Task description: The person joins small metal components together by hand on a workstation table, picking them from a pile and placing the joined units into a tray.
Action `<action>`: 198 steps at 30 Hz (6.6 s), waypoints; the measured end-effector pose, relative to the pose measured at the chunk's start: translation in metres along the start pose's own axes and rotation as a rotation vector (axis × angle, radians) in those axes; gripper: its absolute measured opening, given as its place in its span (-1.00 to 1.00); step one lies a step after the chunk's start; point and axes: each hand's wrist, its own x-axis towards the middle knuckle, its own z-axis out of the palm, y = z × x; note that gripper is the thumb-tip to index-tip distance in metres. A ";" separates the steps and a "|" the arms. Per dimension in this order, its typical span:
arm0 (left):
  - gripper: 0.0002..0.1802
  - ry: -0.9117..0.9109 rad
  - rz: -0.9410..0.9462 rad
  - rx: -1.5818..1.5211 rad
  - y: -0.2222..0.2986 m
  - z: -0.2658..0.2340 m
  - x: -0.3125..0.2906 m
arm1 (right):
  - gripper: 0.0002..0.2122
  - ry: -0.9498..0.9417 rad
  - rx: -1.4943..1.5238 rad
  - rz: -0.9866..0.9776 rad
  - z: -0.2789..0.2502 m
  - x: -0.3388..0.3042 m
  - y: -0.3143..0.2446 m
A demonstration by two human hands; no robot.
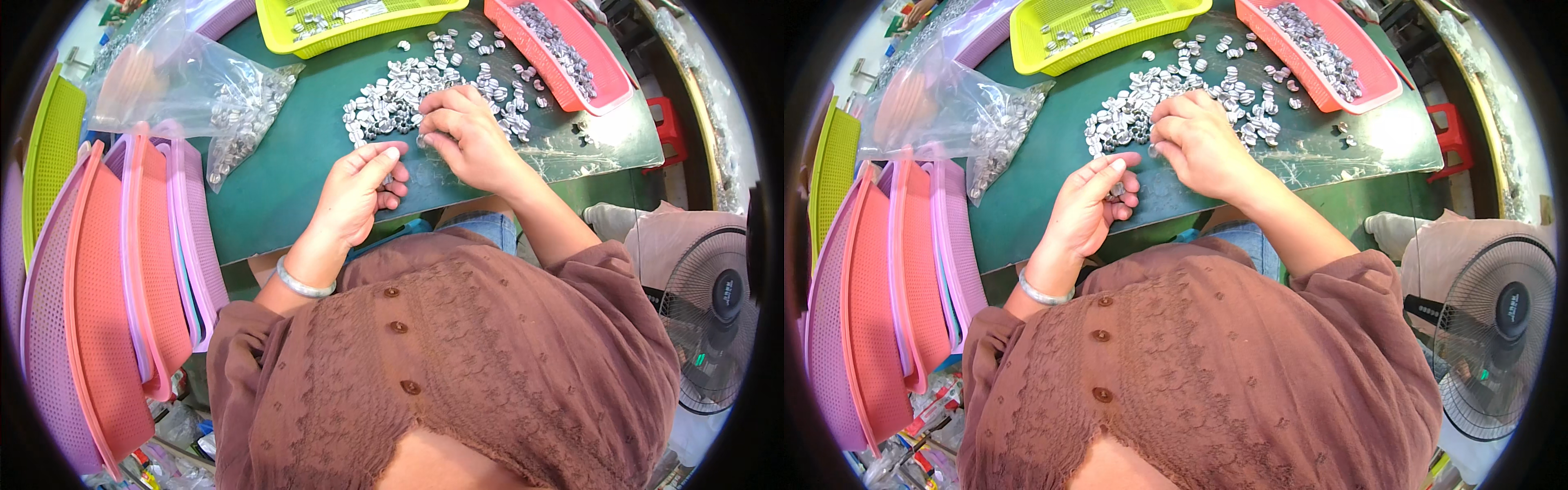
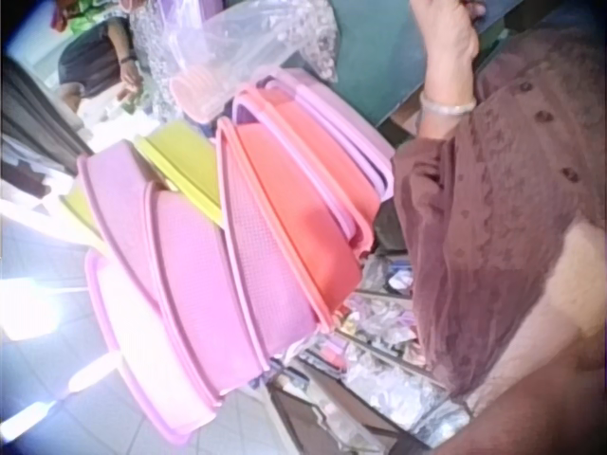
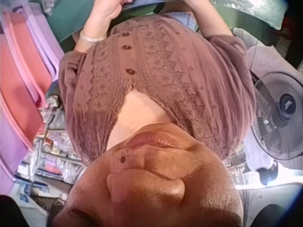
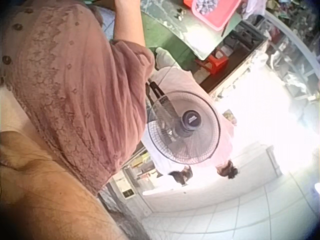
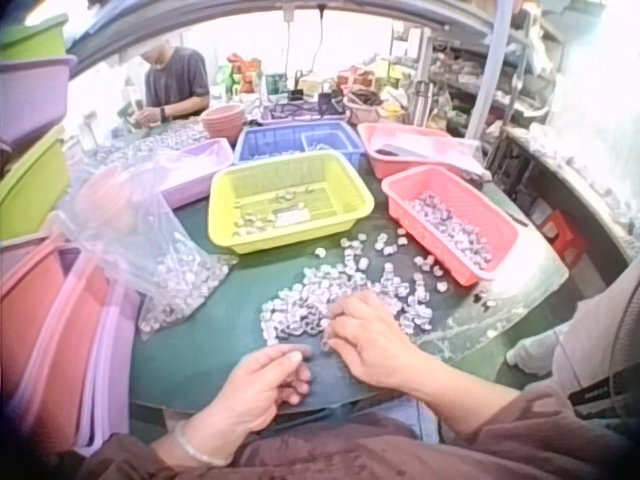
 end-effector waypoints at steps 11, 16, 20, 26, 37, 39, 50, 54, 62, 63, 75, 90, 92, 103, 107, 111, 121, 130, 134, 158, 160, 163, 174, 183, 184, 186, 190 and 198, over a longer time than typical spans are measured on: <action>-0.78 -0.186 -0.189 -0.447 -0.002 -0.009 0.003 | -0.85 -0.001 0.435 0.107 0.003 -0.005 -0.024; -0.75 -0.208 -0.163 -0.469 -0.005 -0.010 0.003 | -0.75 -0.002 0.476 0.140 0.006 -0.012 -0.028; -0.76 -0.218 -0.140 -0.449 -0.007 -0.009 0.002 | -0.75 0.075 0.415 0.101 0.008 -0.013 -0.032; -0.77 -0.211 -0.153 -0.435 -0.006 -0.007 0.000 | -0.79 0.118 0.396 0.063 0.012 -0.011 -0.034; -0.81 -0.001 -0.021 0.067 -0.004 0.006 -0.003 | -0.85 0.150 -0.178 0.131 0.000 -0.007 0.016; -0.82 0.027 -0.002 0.189 -0.004 0.010 -0.002 | -0.85 0.141 -0.237 0.132 0.003 -0.003 0.016; -0.81 -0.021 -0.049 -0.047 0.001 0.004 0.008 | -0.82 0.209 0.017 0.070 0.001 0.003 0.002; -0.85 -0.010 -0.104 -0.172 0.006 0.015 0.013 | -0.76 -0.046 0.390 0.009 -0.009 0.004 -0.016; -0.81 0.045 0.075 0.063 0.052 0.007 0.030 | -0.82 -0.026 0.276 0.065 0.004 -0.011 -0.003; -0.75 0.067 0.166 0.077 0.062 0.004 0.037 | -0.82 -0.060 0.233 0.040 0.004 -0.014 -0.003; -0.68 0.484 0.628 0.759 0.164 -0.036 0.144 | -0.85 0.454 -0.085 0.272 -0.096 0.001 0.089; -0.79 0.186 0.595 1.557 0.064 0.004 0.116 | -0.77 0.394 -0.303 0.216 -0.105 0.001 0.106; -0.82 0.160 0.582 1.561 0.064 0.004 0.116 | -0.82 0.308 -0.086 0.233 -0.085 0.011 0.089; -0.83 0.008 0.549 1.524 0.064 -0.005 0.081 | -0.79 -0.176 -0.162 0.196 -0.018 0.050 0.096; -0.84 -0.008 0.650 1.328 0.060 -0.009 0.080 | -0.84 -0.187 -0.075 0.152 -0.005 0.058 0.086; -0.84 -0.041 0.736 1.250 0.057 -0.019 0.085 | -0.86 -0.256 0.170 0.005 0.001 0.058 0.067; -0.85 -0.057 0.838 1.216 0.053 -0.018 0.087 | -0.55 -0.054 -0.334 0.317 -0.014 0.036 0.133; -0.78 0.054 0.969 1.255 0.050 -0.020 0.087 | -0.60 -0.087 -0.036 0.054 -0.014 0.034 0.050; -0.77 0.050 0.999 1.261 0.048 -0.021 0.085 | -0.57 0.058 -0.298 0.470 -0.048 -0.002 0.073; -0.79 0.133 1.173 1.264 0.044 -0.003 0.069 | -0.69 0.153 -0.168 0.227 -0.008 0.023 0.149; -0.76 -0.120 1.234 1.255 0.038 0.031 0.057 | -0.86 0.255 -0.159 0.069 -0.009 0.019 0.155; -0.76 -0.242 1.239 1.334 0.033 0.053 0.049 | -0.89 0.181 -0.178 0.158 -0.013 0.017 0.145; -0.80 0.054 1.052 1.448 0.015 -0.003 0.014 | -0.86 0.151 -0.098 0.144 -0.019 -0.025 0.122; -0.78 0.196 1.065 1.437 -0.003 -0.039 -0.007 | -0.83 0.216 -0.067 0.058 -0.013 -0.046 0.107; -0.78 0.211 1.056 1.451 -0.006 -0.043 -0.008 | -0.83 0.209 -0.052 0.064 -0.014 -0.047 0.105; -0.79 0.248 1.064 1.473 -0.010 -0.052 -0.011 | -0.81 0.180 -0.032 0.045 -0.015 -0.047 0.101; -0.79 0.289 1.125 1.491 -0.013 -0.062 -0.010 | -0.82 0.204 -0.185 0.019 -0.011 -0.047 0.101; -0.80 0.328 1.201 1.464 -0.017 -0.077 0.001 | -0.84 0.174 -0.401 0.215 -0.025 -0.045 0.079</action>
